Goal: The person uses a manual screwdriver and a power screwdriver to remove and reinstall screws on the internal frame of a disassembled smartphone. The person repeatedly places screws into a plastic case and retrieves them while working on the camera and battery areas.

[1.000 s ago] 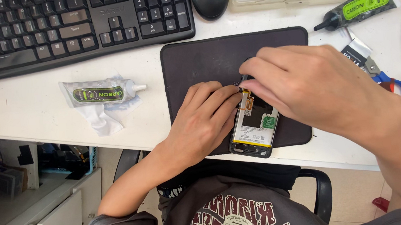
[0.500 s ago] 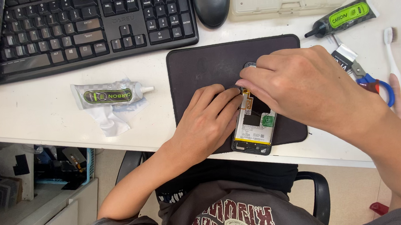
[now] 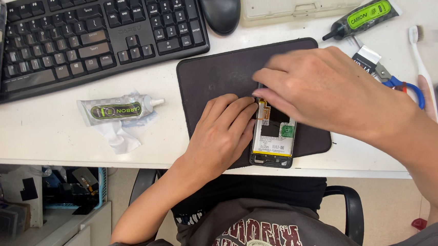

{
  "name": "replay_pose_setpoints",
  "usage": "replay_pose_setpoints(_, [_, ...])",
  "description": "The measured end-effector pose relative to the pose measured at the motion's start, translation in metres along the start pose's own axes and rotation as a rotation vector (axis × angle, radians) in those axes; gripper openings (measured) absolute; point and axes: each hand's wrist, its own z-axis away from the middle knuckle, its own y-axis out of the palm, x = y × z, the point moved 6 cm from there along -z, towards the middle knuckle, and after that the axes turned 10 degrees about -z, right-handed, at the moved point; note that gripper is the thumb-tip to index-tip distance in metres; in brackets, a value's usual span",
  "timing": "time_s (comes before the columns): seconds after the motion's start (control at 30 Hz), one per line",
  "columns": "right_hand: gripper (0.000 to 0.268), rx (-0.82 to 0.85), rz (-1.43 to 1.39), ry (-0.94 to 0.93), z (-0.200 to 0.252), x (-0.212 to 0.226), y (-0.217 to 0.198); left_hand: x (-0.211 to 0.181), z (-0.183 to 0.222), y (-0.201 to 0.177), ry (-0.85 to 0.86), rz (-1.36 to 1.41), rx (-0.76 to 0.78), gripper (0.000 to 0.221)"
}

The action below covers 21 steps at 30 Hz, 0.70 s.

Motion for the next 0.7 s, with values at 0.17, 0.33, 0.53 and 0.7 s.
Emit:
replay_pose_setpoints(0.17, [0.015, 0.007, -0.043, -0.026, -0.002, 0.001, 0.000, 0.001, 0.000, 0.000, 0.001, -0.006, -0.022, 0.030])
replay_pose_setpoints(0.33, [0.021, 0.039, -0.032, 0.020, -0.002, -0.003, 0.001, -0.002, 0.001, -0.001, 0.031, -0.015, -0.013, 0.031])
replay_pose_setpoints(0.53, [0.031, -0.027, -0.200, -0.022, 0.001, -0.002, 0.000, -0.003, -0.001, -0.002, 0.013, -0.021, -0.020, 0.030])
replay_pose_setpoints(0.7, [0.043, -0.371, -0.432, -0.048, 0.051, -0.025, -0.032, -0.006, -0.002, -0.009, -0.148, -0.007, -0.038, 0.056])
